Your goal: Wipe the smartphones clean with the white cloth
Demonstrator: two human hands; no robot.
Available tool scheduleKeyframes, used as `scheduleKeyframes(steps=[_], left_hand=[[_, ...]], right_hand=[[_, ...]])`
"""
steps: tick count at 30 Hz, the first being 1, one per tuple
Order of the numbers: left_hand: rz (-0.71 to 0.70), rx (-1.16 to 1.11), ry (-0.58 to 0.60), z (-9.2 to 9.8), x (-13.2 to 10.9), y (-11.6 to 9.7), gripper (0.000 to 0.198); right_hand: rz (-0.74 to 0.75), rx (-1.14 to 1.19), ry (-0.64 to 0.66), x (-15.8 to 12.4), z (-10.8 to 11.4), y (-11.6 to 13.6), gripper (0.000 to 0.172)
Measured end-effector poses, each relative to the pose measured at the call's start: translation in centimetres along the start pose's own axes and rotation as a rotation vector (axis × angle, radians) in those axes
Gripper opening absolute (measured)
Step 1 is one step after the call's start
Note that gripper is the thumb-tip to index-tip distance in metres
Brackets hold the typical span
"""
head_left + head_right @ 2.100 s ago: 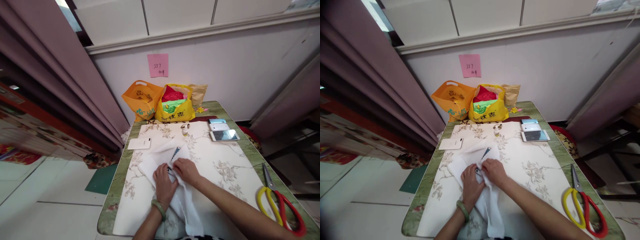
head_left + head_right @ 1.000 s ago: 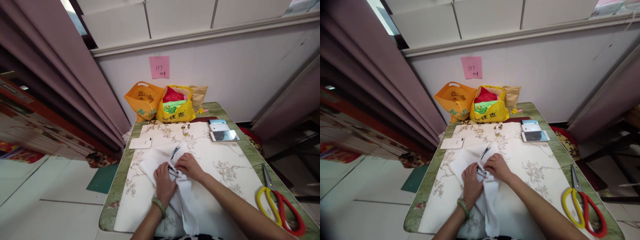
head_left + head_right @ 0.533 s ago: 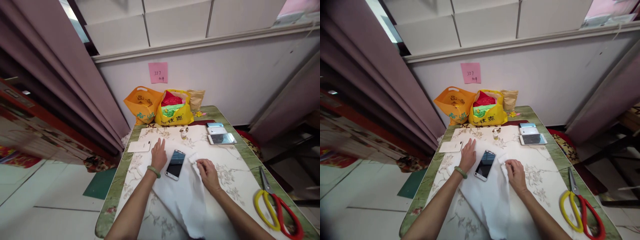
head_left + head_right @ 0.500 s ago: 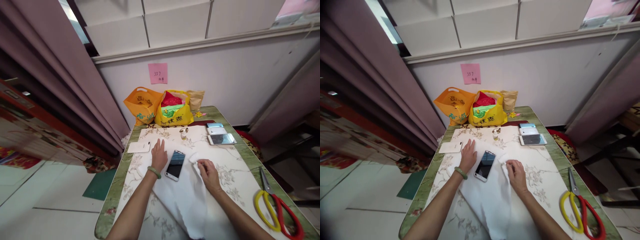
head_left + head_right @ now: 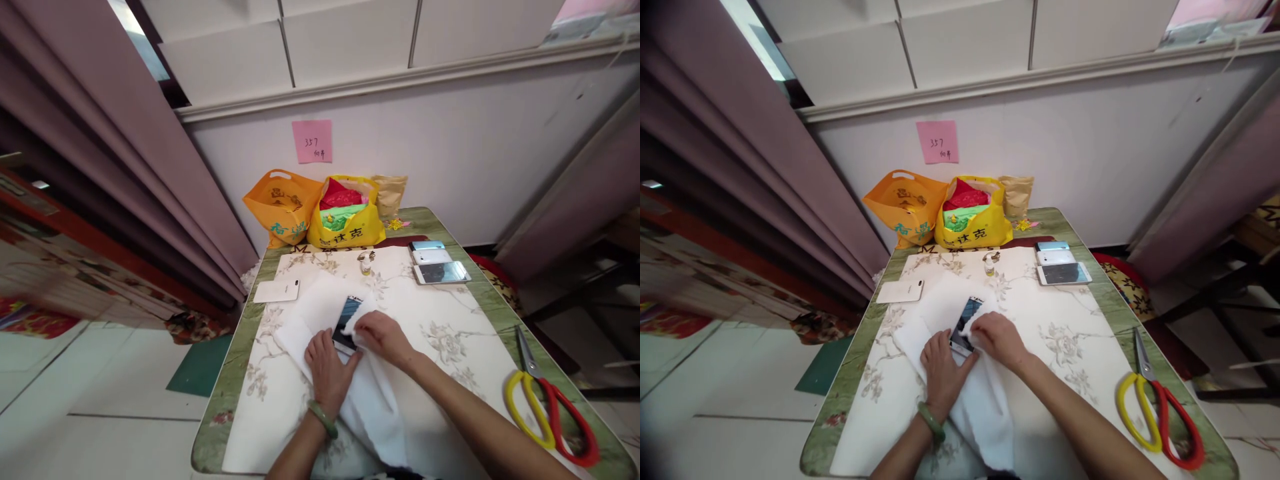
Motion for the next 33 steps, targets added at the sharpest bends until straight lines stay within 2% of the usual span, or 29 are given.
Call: scheduleKeyframes(steps=[2,4,9,13,15,17,19,23,26,29,33], left_hand=[[0.0,-0.012,-0.003,-0.2,0.1,0.1,0.06],[-0.001,-0.023,0.004,-0.3,0.1,0.2,0.058],[-0.016,-0.032,0.0,-0.4,0.2,0.4,0.056],[-0.032,-0.018,-0.01,-0.3,0.1,0.3,0.059],[-0.03,-0.007,-0.007,-0.3,0.2,0.3,0.059],[-0.026,-0.002,0.001,-0.3,0.2,0.3,0.056],[-0.025,-0.006,0.007,-0.4,0.2,0.3,0.055],[-0.026,-0.02,0.007,-0.5,0.2,0.3,0.057],[-0.018,-0.028,0.007,-0.7,0.2,0.4,0.057],[-0.017,-0.024,0.008,-0.7,0.3,0.4,0.054],[-0.026,-0.012,0.018,-0.7,0.2,0.3,0.043]], right_hand=[[0.102,-0.091,0.193,0.4,-1.9,1.0,0.017],[0.089,-0.157,0.232,0.7,-2.8,1.0,0.015],[0.052,-0.295,0.218,1.7,-3.6,0.2,0.011],[-0.12,-0.51,0.095,3.5,-1.9,-2.2,0.017],[-0.21,-0.558,0.031,3.9,-0.9,-3.1,0.018],[-0.238,-0.547,0.006,3.7,-0.6,-3.2,0.018],[-0.204,-0.473,0.013,2.6,-1.0,-2.5,0.019],[0.02,-0.277,0.125,-0.1,-2.8,0.4,0.018],[0.111,-0.259,0.211,-0.3,-3.3,1.1,0.013],[0.022,-0.37,0.214,1.9,-2.4,-0.7,0.013],[-0.219,-0.505,0.061,4.9,-0.8,-3.3,0.02]])
Point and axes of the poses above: each hand's wrist, its own x-axis towards the middle knuckle, its own z-axis out of the back of the hand, y = z × x, the point moved 6 cm from there along x, towards the middle knuckle, and after that the axes turned 4 degrees about z, right-handed, at the moved point
